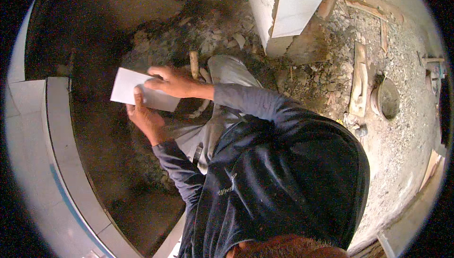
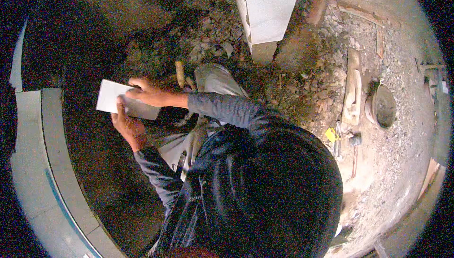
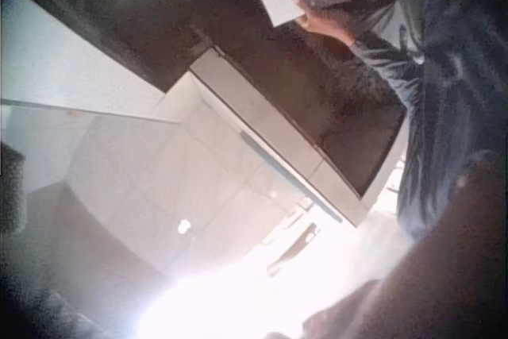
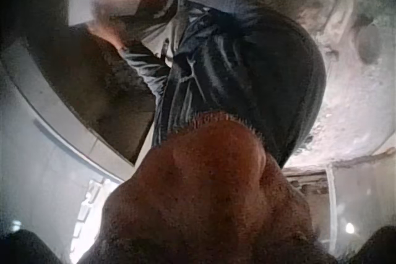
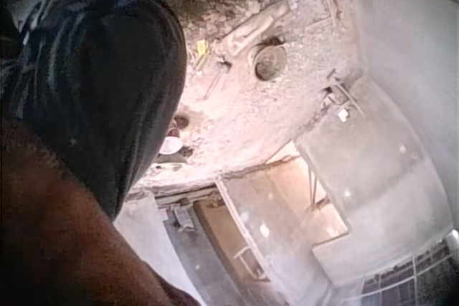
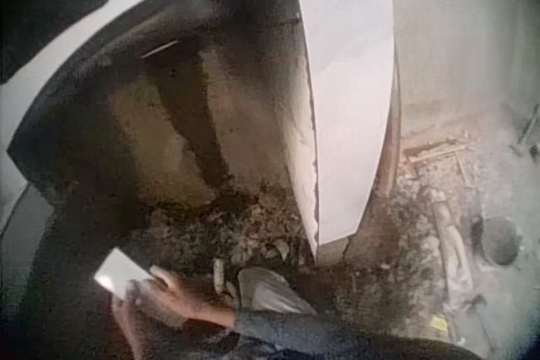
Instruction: The person measures a tile against a corner, marks it with a pen, and then applies a new tile to the upper edge of a wall using mortar.
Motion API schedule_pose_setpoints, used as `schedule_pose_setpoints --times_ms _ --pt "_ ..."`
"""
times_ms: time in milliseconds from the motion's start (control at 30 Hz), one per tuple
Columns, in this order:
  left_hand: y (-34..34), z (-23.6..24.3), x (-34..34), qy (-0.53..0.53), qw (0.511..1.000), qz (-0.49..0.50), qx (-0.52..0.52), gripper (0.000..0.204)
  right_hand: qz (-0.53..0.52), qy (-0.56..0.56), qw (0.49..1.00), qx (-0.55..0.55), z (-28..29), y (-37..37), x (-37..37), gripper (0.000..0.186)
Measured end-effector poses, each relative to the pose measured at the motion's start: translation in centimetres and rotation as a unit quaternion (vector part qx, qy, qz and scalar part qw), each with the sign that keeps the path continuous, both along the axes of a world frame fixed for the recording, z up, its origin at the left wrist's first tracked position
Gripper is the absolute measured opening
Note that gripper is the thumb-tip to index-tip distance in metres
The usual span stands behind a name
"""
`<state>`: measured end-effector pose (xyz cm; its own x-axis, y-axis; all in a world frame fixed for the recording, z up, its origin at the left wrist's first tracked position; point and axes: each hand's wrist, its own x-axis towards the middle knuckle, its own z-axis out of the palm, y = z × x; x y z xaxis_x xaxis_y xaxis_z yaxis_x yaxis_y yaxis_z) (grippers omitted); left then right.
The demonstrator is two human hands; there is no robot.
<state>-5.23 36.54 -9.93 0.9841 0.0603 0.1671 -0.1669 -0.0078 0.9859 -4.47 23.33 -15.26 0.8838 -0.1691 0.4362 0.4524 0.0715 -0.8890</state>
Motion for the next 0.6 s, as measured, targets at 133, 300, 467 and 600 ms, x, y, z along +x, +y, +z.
schedule_pose_setpoints --times_ms 133,300,467,600 --pt "-0.8 -0.6 -0.8 0.093 0.994 0.008 -0.051 0.033 0.038 0.051 0.998 -0.024 -2.3 -1.0 -0.1 0.036" --pt "-2.3 -0.4 -0.4 0.055 0.991 -0.007 -0.118 0.035 0.068 0.089 0.989 -0.097 2.1 -5.0 -1.6 0.034" --pt "-1.8 1.1 -1.7 0.062 0.996 0.035 -0.056 0.038 0.106 0.098 0.986 -0.078 2.3 -4.2 -2.1 0.03" --pt "-0.6 -0.2 -2.1 0.084 0.995 0.053 -0.032 0.04 0.083 0.087 0.983 -0.139 0.5 -4.5 -2.4 0.027"
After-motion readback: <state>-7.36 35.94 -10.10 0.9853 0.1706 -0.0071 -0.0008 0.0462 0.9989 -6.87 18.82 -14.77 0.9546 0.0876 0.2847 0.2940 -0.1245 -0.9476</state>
